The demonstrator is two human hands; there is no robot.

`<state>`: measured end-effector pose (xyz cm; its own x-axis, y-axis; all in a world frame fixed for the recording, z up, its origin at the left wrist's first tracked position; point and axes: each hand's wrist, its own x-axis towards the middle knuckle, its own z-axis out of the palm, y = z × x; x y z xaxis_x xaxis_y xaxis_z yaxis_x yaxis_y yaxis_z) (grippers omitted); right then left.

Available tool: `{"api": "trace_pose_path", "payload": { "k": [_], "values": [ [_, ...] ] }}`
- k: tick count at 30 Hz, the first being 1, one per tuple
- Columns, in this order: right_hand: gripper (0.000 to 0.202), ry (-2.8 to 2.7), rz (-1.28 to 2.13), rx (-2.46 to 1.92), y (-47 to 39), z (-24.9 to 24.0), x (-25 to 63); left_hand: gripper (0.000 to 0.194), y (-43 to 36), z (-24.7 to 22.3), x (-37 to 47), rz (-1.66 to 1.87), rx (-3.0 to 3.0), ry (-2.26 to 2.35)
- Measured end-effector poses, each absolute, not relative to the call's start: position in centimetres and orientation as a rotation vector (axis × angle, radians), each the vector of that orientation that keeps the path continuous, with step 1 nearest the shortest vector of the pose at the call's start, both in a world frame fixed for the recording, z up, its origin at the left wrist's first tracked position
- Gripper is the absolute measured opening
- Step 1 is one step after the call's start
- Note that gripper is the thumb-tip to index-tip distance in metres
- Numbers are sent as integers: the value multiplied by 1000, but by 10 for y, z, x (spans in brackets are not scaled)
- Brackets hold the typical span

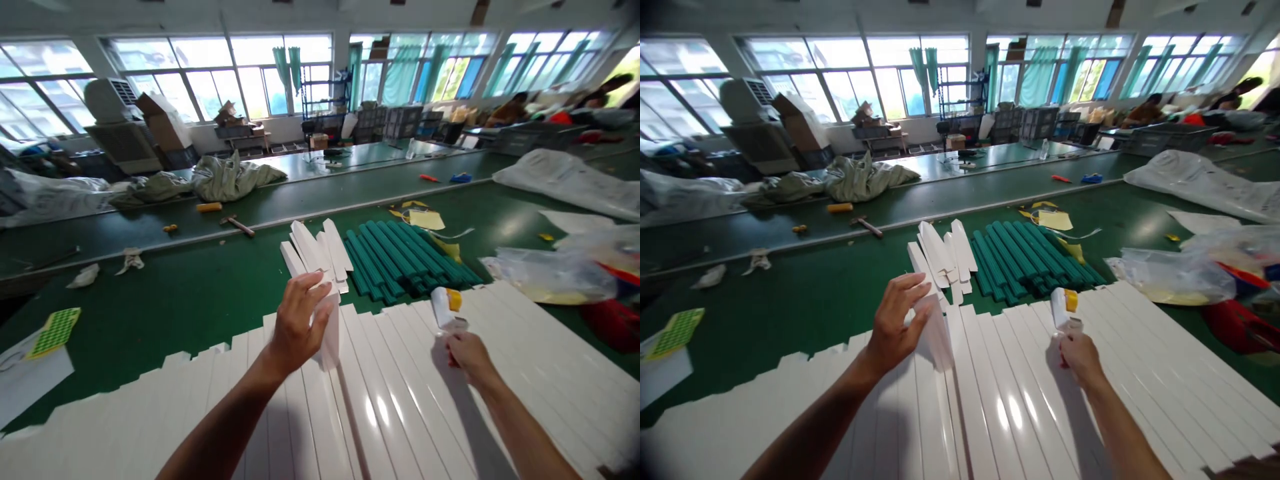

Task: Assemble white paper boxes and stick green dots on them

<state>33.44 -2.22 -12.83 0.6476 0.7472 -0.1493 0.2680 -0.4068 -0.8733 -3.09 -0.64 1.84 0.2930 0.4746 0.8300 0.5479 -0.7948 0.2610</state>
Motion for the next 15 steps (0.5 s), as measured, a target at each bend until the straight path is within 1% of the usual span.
{"api": "trace_pose_path", "payload": {
  "k": [2,4,6,8,10,13,15],
  "values": [
    [23,-819,810,-1899,-23,-110,305,32,-5,18,-29,-1537,-2489,-1013],
    [26,-877,950,-1714,-25,-77,265,31,-4,18,-27,-1537,-2495,-1017],
    [28,-878,1187,-1283,-30,-32,222,30,-3,19,-23,-1543,-2490,-1001],
    [30,-910,1337,-1050,-35,12,186,34,-3,19,-19,-1557,-2479,-1013],
    [30,-965,1420,-965,-39,44,159,45,-4,18,-16,-1588,-2447,-1068],
    [33,-1021,1427,-976,-38,61,137,61,-7,15,-15,-1634,-2396,-1152],
    [35,-1041,1399,-1011,-35,59,130,64,-9,13,-14,-1654,-2383,-1168]
  ]
}}
